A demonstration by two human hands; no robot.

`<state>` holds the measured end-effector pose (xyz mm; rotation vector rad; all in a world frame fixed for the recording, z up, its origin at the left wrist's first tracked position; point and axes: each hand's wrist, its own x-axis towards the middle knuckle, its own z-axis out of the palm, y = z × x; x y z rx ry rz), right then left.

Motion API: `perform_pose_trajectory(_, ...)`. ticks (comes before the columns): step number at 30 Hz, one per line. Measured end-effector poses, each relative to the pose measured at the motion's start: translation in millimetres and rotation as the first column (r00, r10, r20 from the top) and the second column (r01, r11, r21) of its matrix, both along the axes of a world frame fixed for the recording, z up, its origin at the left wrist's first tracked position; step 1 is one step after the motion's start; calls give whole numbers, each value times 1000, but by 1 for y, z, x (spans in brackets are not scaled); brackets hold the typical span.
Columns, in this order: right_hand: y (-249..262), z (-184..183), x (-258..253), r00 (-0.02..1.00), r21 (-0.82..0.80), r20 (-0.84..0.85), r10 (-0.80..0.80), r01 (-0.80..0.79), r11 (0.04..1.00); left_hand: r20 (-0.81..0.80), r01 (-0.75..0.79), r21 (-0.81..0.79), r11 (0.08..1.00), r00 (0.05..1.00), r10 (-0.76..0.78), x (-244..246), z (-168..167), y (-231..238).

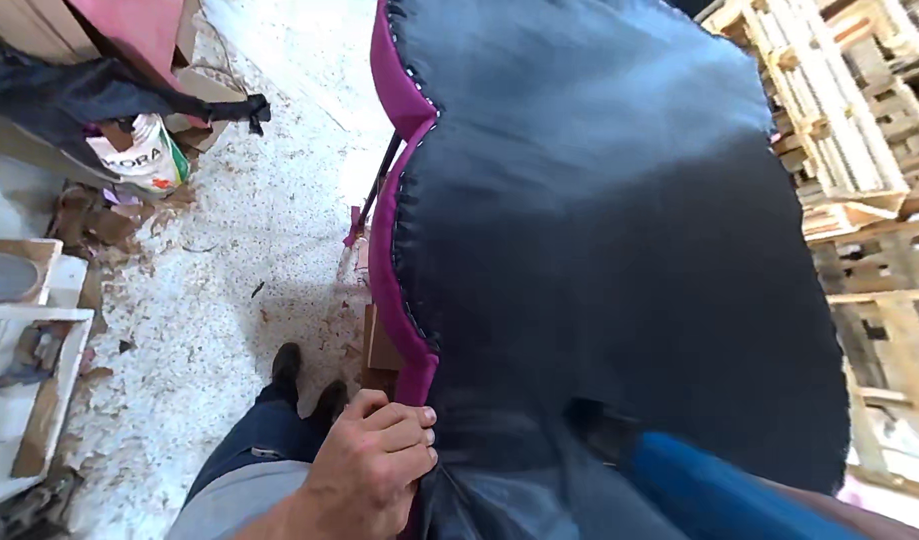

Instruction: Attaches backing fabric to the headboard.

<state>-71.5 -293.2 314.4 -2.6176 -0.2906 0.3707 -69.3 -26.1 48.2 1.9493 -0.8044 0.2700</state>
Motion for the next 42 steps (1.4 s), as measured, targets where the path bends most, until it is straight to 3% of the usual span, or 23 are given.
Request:
perform_pose_trajectory(3, 13, -38, 36, 982, -67, -141, 125, -136, 989, -20, -14, -15, 1000, 1000, 13, -2, -1, 0)
perform_pose_trajectory(9, 28, -81, 58, 976, -161, -150, 158, -182, 970, -17, -30, -13, 999, 999, 29, -2, -2, 0)
perform_pose_trajectory(24, 33, -89, 59, 980, -188, -145, 134, -160, 969, -73, -18, -34, 999, 997, 15, -1, 0, 3)
perform_pose_trajectory(29, 34, -82, 62, 976, -271, -133, 171, -202, 941, -76, -7, -32, 999, 997, 4, -3, -1, 3)
perform_pose_trajectory(34, 30, -67, 56, 975, -254, -173, 137, -179, 951, -72, -27, -25, 999, 997, 25, -3, -1, 3)
perform_pose_trajectory(42, 38, -81, 38, 980, -210, -160, 119, -151, 966, -102, -9, -24, 1000, 995, 6, -4, 1, 3)
